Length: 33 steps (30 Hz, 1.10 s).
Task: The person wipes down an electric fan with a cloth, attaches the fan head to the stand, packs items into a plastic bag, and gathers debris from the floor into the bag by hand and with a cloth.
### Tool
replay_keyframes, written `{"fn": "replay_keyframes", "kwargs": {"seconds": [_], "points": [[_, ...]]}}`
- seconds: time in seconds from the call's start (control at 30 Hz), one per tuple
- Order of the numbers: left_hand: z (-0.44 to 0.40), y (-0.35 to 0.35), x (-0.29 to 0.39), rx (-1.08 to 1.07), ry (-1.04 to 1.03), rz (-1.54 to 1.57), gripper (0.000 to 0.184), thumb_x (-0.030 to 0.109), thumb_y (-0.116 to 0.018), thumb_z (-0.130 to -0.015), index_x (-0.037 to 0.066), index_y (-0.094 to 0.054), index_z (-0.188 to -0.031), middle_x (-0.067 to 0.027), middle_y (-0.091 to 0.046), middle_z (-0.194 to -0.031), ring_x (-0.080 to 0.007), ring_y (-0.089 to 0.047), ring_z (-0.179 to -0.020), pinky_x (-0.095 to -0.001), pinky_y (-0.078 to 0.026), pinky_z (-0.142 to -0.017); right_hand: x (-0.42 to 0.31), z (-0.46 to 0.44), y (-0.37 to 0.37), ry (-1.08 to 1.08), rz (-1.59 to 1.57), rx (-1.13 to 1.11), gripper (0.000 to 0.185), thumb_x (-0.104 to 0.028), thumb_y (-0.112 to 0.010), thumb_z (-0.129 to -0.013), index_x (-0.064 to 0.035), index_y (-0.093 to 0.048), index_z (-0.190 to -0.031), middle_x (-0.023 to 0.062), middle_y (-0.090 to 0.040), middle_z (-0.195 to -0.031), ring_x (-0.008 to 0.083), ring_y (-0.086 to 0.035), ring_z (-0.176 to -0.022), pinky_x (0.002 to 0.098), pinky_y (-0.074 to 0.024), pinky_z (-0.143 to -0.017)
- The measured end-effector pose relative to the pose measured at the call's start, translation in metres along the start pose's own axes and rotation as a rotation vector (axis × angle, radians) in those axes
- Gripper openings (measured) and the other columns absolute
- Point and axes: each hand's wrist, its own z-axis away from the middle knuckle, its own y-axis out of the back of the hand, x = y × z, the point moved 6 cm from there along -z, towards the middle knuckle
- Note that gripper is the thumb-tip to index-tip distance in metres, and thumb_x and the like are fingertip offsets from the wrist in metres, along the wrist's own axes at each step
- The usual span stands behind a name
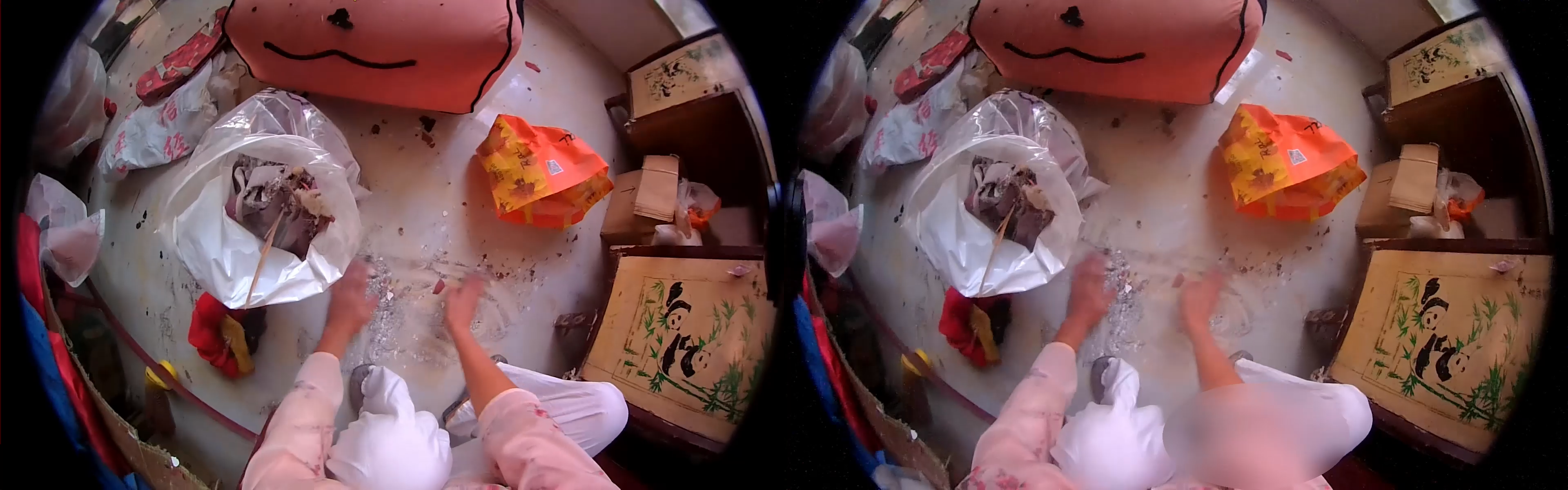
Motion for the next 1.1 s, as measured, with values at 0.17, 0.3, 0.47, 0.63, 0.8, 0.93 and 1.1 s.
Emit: {"fn": "replay_keyframes", "kwargs": {"seconds": [0.17,0.3,0.47,0.63,0.8,0.93,1.1], "points": [[0.070,-0.018,0.011,0.097,-0.290,-0.233,0.072,0.036,-0.067,-0.081,0.005,-0.038,-0.139,-0.0189,-0.038,-0.142,-0.0363,-0.039,-0.128,-0.0521,-0.034,-0.103,-0.111,0.075,-0.004,0.431,-0.159,-0.233,0.050,-0.017,-0.056,-0.088,-0.0045,-0.044,-0.135,0.0239,-0.040,-0.141,0.0388,-0.038,-0.131,0.0435,-0.0314,-0.109],[0.137,0.016,-0.036,0.136,0.476,-0.226,0.088,0.042,-0.073,-0.074,0.004,-0.032,-0.141,-0.0222,-0.042,-0.133,-0.0375,-0.045,-0.123,-0.0499,-0.040,-0.100,-0.105,0.056,0.026,0.362,-0.055,-0.141,0.038,-0.014,-0.054,-0.089,-0.0100,-0.050,-0.127,0.0189,-0.051,-0.118,0.0403,-0.057,-0.098,0.0467,-0.0482,-0.084],[0.100,-0.006,-0.016,-0.026,0.424,-0.078,0.096,0.028,-0.078,-0.070,-0.001,-0.022,-0.143,-0.0274,-0.039,-0.133,-0.0428,-0.044,-0.120,-0.0477,-0.044,-0.097,-0.115,0.051,-0.012,0.345,0.011,-0.269,0.028,-0.022,-0.047,-0.095,-0.0108,-0.049,-0.120,0.0227,-0.050,-0.107,0.0454,-0.057,-0.086,0.0527,-0.0481,-0.073],[0.051,-0.054,0.009,-0.055,0.328,0.258,0.052,0.008,-0.063,-0.080,0.001,-0.037,-0.125,-0.0306,-0.043,-0.124,-0.0482,-0.048,-0.112,-0.0501,-0.042,-0.094,-0.134,0.084,-0.050,0.298,-0.222,-0.370,0.028,-0.027,-0.041,-0.095,-0.0054,-0.052,-0.109,0.0270,-0.054,-0.105,0.0486,-0.055,-0.093,0.0522,-0.0438,-0.080],[0.050,-0.026,0.030,0.059,0.213,0.532,0.042,0.006,-0.057,-0.083,0.001,-0.039,-0.121,-0.0303,-0.046,-0.118,-0.0493,-0.045,-0.113,-0.0507,-0.040,-0.092,-0.158,0.079,-0.013,0.229,-0.301,-0.213,0.027,-0.023,-0.040,-0.093,-0.0015,-0.054,-0.101,0.0262,-0.058,-0.091,0.0446,-0.056,-0.088,0.0487,-0.0435,-0.078],[0.054,0.101,0.104,0.270,0.004,0.492,0.044,0.007,-0.058,-0.085,0.000,-0.040,-0.124,-0.0272,-0.048,-0.119,-0.0453,-0.047,-0.114,-0.0458,-0.041,-0.094,-0.243,0.082,0.079,0.228,-0.646,-0.156,0.022,-0.020,-0.044,-0.097,0.0005,-0.052,-0.097,0.0169,-0.056,-0.083,0.0203,-0.053,-0.077,0.0321,-0.0441,-0.072],[0.041,0.239,0.126,0.618,-0.109,0.390,0.051,0.002,-0.060,-0.083,-0.002,-0.038,-0.129,-0.0273,-0.048,-0.120,-0.0437,-0.045,-0.115,-0.0449,-0.041,-0.094,-0.399,0.070,0.147,0.653,-0.736,-0.217,0.022,-0.019,-0.048,-0.096,-0.0002,-0.055,-0.105,0.0229,-0.059,-0.098,0.0380,-0.057,-0.089,0.0435,-0.0444,-0.077]]}}
